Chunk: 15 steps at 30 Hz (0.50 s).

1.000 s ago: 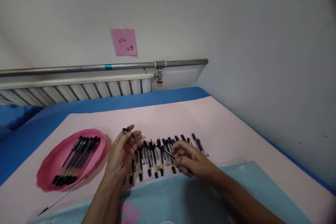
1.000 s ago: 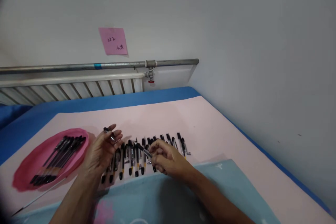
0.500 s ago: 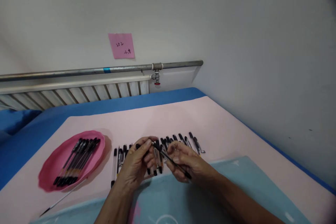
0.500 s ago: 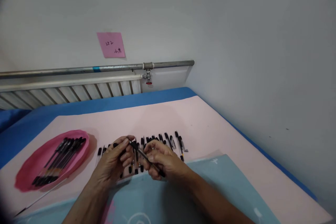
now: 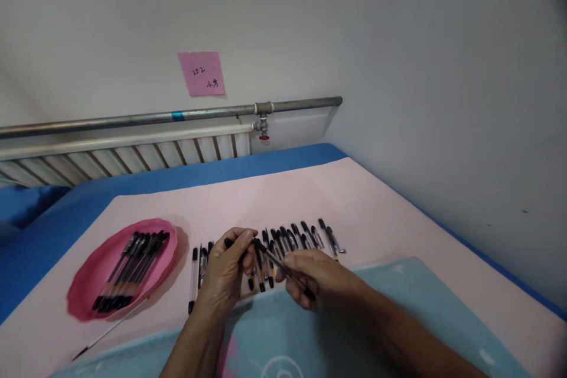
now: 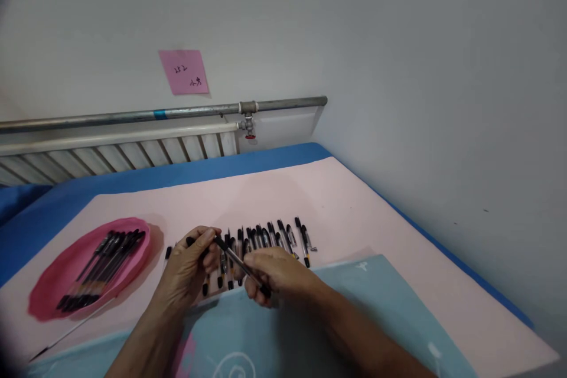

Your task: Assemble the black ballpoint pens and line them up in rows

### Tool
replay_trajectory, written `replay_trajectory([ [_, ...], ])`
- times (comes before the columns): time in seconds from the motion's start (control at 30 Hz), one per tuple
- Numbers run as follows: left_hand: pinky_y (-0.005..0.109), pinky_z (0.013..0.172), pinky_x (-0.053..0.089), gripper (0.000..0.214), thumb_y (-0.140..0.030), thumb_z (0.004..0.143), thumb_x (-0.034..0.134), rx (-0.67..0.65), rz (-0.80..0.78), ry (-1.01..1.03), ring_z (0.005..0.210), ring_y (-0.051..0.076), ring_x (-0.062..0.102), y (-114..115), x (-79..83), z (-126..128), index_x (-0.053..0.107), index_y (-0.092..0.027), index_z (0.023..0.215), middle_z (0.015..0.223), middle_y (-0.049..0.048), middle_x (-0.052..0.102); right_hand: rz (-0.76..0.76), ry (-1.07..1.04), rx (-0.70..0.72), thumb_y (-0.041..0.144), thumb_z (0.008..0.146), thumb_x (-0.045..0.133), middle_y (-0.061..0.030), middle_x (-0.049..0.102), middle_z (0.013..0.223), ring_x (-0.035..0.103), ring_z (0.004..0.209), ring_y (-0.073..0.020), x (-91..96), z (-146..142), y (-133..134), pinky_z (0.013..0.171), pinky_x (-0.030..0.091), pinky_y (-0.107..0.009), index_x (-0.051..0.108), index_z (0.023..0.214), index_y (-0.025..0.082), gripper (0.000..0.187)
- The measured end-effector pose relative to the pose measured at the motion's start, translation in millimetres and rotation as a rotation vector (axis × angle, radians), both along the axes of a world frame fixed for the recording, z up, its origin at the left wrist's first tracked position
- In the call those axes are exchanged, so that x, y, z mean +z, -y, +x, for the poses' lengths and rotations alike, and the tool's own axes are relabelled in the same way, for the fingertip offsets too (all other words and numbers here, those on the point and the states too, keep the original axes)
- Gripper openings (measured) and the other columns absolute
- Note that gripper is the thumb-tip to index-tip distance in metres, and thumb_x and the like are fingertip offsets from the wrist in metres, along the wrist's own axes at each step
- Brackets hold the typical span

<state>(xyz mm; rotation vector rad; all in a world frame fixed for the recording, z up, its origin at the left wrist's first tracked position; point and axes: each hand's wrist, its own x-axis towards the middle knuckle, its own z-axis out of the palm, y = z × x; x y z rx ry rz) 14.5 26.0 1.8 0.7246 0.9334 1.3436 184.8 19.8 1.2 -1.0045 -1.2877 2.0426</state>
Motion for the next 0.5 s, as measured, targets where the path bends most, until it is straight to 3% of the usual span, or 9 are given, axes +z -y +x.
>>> replay_trajectory([
  [0.1, 0.019, 0.038, 0.026, 0.018, -0.03, 0.068, 0.065, 0.018, 0.015, 0.008, 0.036, 0.004, 0.035, -0.2, 0.9, -0.5, 0.061, -0.013, 0.074, 0.045, -0.0055, 0.045, 0.071, -0.028, -0.101, 0.032, 0.07, 0.061, 0.0055, 0.049, 0.049, 0.042, 0.039, -0.0051, 0.0, 0.5, -0.2, 0.039, 0.03, -0.017, 0.052, 0.069, 0.015, 0.02],
  [0.17, 0.019, 0.038, 0.026, 0.018, -0.03, 0.068, 0.065, 0.026, 0.018, 0.012, 0.036, 0.004, 0.035, -0.4, 0.7, -0.7, 0.061, -0.014, 0.074, 0.045, -0.0057, 0.045, 0.035, -0.069, -0.126, 0.03, 0.066, 0.065, 0.0049, 0.053, 0.055, 0.048, 0.045, -0.0061, 0.1, -0.6, 0.7, 0.043, 0.035, -0.017, 0.052, 0.077, 0.016, 0.022],
  [0.27, 0.019, 0.039, 0.026, 0.017, -0.029, 0.067, 0.065, 0.039, 0.023, 0.005, 0.037, 0.004, 0.036, -0.3, 0.3, -1.1, 0.061, -0.014, 0.075, 0.046, -0.0055, 0.046, -0.106, -0.088, 0.039, 0.044, 0.077, 0.051, -0.0018, 0.059, 0.064, 0.054, 0.048, -0.0104, -0.6, -2.6, 2.2, 0.041, 0.037, -0.02, 0.053, 0.089, 0.015, 0.031],
  [0.33, 0.018, 0.039, 0.027, 0.017, -0.028, 0.067, 0.065, 0.043, 0.023, 0.003, 0.038, 0.004, 0.036, -0.1, 0.5, -1.7, 0.061, -0.014, 0.075, 0.047, -0.0053, 0.047, -0.073, -0.057, 0.08, 0.044, 0.079, 0.047, -0.002, 0.057, 0.059, 0.051, 0.044, -0.0093, -2.0, -3.0, 2.3, 0.04, 0.035, -0.02, 0.056, 0.08, 0.012, 0.033],
  [0.4, 0.019, 0.039, 0.027, 0.016, -0.028, 0.068, 0.065, 0.038, 0.02, 0.006, 0.038, 0.004, 0.037, 0.2, 1.2, -2.0, 0.061, -0.014, 0.075, 0.047, -0.0054, 0.047, 0.029, -0.025, 0.003, 0.035, 0.074, 0.057, 0.0026, 0.052, 0.051, 0.047, 0.041, -0.006, -3.0, -2.6, 1.9, 0.04, 0.034, -0.018, 0.055, 0.07, 0.012, 0.023],
  [0.5, 0.019, 0.039, 0.028, 0.017, -0.029, 0.067, 0.065, 0.037, 0.015, 0.001, 0.038, 0.004, 0.037, 0.8, 2.5, -1.7, 0.061, -0.015, 0.075, 0.047, -0.0055, 0.047, 0.039, -0.032, -0.086, 0.026, 0.065, 0.066, 0.0045, 0.055, 0.058, 0.048, 0.042, -0.0053, -1.7, -2.5, 2.6, 0.039, 0.034, -0.016, 0.053, 0.078, 0.016, 0.022],
])
